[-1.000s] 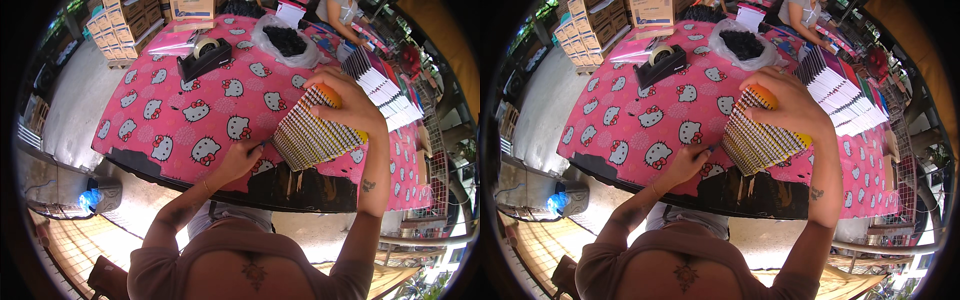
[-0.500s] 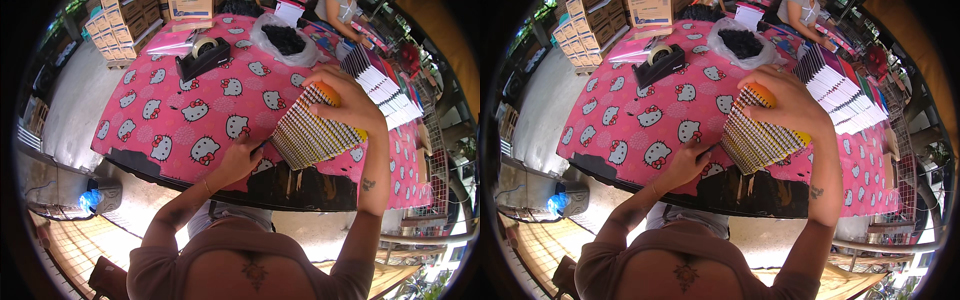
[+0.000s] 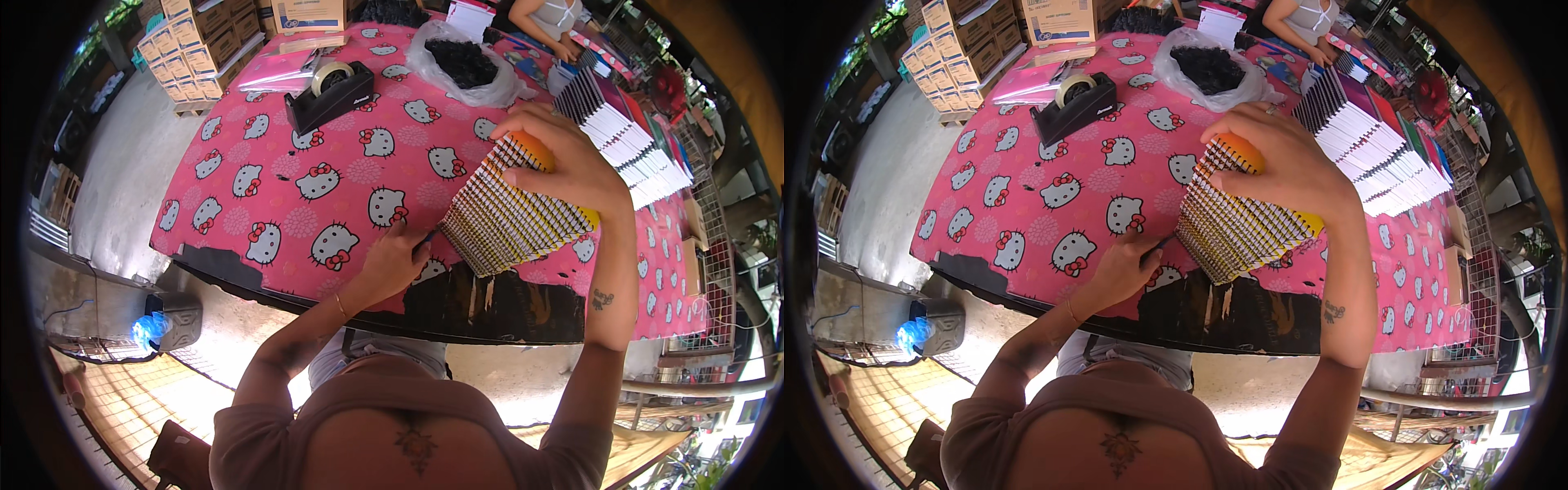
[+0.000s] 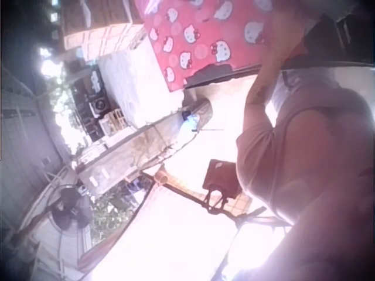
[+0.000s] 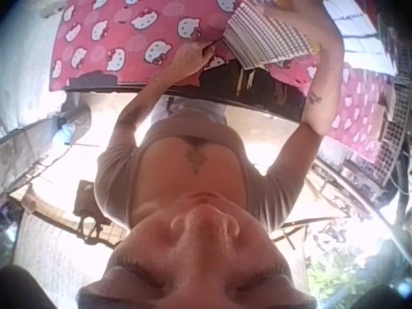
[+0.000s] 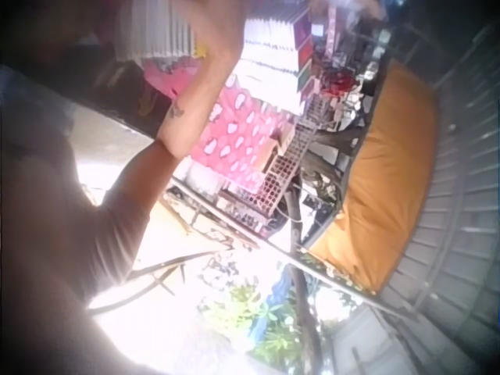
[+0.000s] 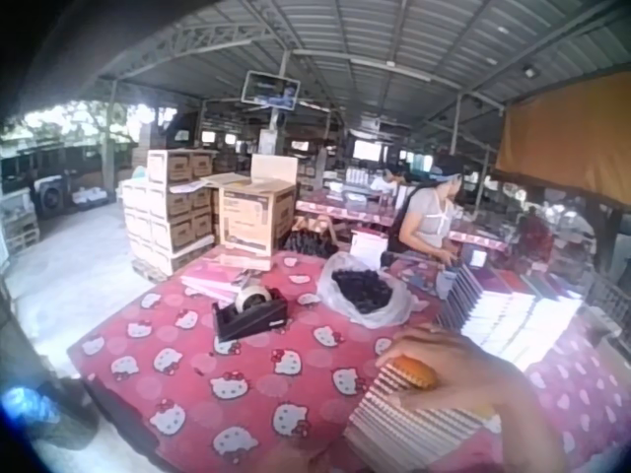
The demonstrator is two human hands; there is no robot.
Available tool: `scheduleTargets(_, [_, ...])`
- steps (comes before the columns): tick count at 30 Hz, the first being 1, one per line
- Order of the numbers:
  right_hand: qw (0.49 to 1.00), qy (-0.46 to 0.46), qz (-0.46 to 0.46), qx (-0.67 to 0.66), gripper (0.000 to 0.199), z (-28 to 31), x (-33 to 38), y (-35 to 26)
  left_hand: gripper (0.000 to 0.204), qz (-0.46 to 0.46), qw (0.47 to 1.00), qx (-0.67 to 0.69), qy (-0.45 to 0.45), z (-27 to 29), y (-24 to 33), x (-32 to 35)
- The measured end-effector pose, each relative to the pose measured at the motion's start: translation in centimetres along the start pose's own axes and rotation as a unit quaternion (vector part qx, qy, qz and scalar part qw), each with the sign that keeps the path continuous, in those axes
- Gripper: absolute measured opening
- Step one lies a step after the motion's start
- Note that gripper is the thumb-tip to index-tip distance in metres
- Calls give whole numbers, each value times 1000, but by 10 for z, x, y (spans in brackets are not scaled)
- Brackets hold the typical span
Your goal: The person places a card onto a stack of notebooks, picks up a blue tool to work on the edge of the stack, and handles small items from a container on the table.
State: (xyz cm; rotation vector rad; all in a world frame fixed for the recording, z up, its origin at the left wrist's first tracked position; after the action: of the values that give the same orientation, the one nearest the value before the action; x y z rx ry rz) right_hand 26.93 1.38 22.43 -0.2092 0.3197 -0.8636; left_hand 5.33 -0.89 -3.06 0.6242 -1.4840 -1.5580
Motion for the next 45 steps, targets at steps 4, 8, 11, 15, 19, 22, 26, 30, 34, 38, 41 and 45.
scheduleTargets(4, [1000, 3, 0, 5, 40, 0, 2, 2, 29, 3, 998, -63, -17, 3, 13, 0])
scheduleTargets(8, [1000, 5, -2, 1, 41, 0, 3, 2, 29, 120, 951, 281, -43, 4, 1, -1])
scheduleTargets(11, [1000, 5, -2, -2, 42, 0, 2, 3, 30, 126, 943, 304, -41, 1, 0, -3])
scheduleTargets(15, [1000, 2, -9, 6, 41, 0, 2, 2, 30, 118, 946, 301, -41, 1, -9, -9])
scheduleTargets(19, [1000, 11, -6, 2, 40, -1, 4, 4, 31, 92, 957, 275, -28, 3, -5, -6])
scheduleTargets(22, [1000, 10, -10, -1, 40, 0, 4, 4, 29, 118, 943, 309, -31, 4, 5, -2])
scheduleTargets(26, [1000, 12, -9, -5, 39, 0, 3, 3, 30, 128, 939, 315, -44, 0, 5, 0])
scheduleTargets(30, [1000, 14, -5, 1, 39, 0, 2, 0, 28, 120, 939, 320, -42, -3, -10, -8])
scheduleTargets(34, [1000, 13, -10, 2, 39, 0, 3, 2, 26, 103, 939, 326, -41, -4, -11, -9])
scheduleTargets(38, [1000, 18, -4, 5, 38, 0, 4, 2, 26, 13, 995, 95, 15, -5, -1, -5])
scheduleTargets(41, [1000, 12, -1, 1, 38, -3, 2, 7, 27, -138, 935, -318, 78, -12, 13, 5])
scheduleTargets(45, [1000, 18, 6, 6, 38, -2, 2, 4, 28, 13, 993, -119, -21, 7, 9, -6])
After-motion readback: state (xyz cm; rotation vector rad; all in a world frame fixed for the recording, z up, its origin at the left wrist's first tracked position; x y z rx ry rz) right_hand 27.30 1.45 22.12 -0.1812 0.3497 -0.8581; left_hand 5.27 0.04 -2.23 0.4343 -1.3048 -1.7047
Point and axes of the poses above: each hand's wrist, its own x-axis away from the middle knuckle, its own z-axis out of the back of the hand, y = z × x, the point moved 2 cm from there along -x, towards the middle knuckle, and after that the axes turned 1 degree about -y, right-handed, at the moved point
